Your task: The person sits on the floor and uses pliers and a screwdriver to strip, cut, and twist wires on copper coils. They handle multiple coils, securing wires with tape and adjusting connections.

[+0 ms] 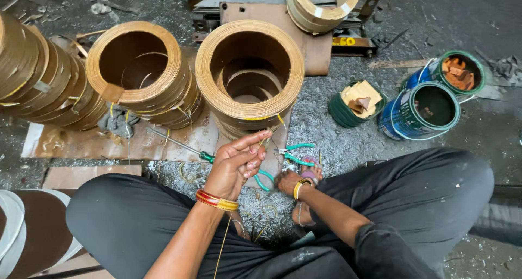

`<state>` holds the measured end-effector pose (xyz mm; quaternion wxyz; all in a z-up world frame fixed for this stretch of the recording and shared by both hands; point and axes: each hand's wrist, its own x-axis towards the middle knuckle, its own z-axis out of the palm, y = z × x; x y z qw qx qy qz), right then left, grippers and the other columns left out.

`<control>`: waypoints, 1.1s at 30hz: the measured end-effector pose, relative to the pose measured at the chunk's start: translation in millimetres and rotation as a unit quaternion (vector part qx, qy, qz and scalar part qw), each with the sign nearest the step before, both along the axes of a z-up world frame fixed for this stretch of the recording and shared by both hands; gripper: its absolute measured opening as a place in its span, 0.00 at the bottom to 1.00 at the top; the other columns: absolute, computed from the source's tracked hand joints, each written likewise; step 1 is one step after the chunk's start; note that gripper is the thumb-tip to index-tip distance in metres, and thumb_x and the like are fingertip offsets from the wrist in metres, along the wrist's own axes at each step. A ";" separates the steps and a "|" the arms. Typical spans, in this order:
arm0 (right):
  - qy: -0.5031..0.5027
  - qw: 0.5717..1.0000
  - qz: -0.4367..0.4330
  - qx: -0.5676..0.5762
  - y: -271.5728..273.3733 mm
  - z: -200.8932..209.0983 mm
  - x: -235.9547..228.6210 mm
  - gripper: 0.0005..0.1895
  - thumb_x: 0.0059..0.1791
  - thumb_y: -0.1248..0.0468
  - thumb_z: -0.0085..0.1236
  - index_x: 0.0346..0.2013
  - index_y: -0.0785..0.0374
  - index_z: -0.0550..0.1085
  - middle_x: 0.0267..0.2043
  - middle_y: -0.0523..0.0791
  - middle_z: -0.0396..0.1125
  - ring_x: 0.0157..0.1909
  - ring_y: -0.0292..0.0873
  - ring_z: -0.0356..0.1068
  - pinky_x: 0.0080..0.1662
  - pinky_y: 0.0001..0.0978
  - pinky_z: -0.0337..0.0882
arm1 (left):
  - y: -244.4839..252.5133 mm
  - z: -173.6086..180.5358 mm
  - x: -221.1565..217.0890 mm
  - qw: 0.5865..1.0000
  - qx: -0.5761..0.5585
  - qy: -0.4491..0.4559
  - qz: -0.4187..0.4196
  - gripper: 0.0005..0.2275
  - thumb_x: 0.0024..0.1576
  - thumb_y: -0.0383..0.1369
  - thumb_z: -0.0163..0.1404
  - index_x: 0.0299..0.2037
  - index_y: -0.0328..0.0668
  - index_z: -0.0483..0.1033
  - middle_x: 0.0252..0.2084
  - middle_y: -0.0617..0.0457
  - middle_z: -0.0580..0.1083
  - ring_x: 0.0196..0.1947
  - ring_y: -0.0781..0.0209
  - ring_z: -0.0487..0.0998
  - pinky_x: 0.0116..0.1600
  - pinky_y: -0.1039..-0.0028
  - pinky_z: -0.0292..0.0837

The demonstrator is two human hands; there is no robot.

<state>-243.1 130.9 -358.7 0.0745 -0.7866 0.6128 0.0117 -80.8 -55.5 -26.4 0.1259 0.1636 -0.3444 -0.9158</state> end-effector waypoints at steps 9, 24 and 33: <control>-0.416 0.876 -0.182 0.162 28.7 231.6 12.5 0.09 0.61 0.60 0.44 0.46 0.63 0.68 0.27 0.49 0.69 0.29 0.51 0.73 0.35 0.41 0.70 | -4.4 1.0 2.6 0.999 -0.011 -0.010 0.047 0.21 0.60 0.21 0.46 0.65 0.29 0.69 0.35 0.53 0.72 0.21 0.76 0.61 0.24 0.86 0.55; -0.028 0.813 -0.421 -0.401 -11.5 357.9 -8.9 0.03 0.52 0.71 0.53 0.40 0.63 0.70 0.29 0.52 0.66 0.27 0.57 0.69 0.28 0.46 0.67 | 26.7 14.6 -4.0 0.991 0.125 0.043 -0.034 0.27 0.60 0.20 0.45 0.73 0.35 0.60 0.33 0.58 0.67 0.19 0.80 0.52 0.21 0.88 0.45; -0.023 0.859 -0.325 -0.395 -19.9 382.6 -2.0 0.12 0.42 0.74 0.51 0.39 0.60 0.70 0.28 0.50 0.67 0.27 0.53 0.71 0.29 0.44 0.69 | 23.9 19.3 -10.1 0.996 0.072 0.020 -0.041 0.28 0.61 0.19 0.44 0.74 0.35 0.60 0.31 0.60 0.64 0.19 0.79 0.52 0.22 0.87 0.46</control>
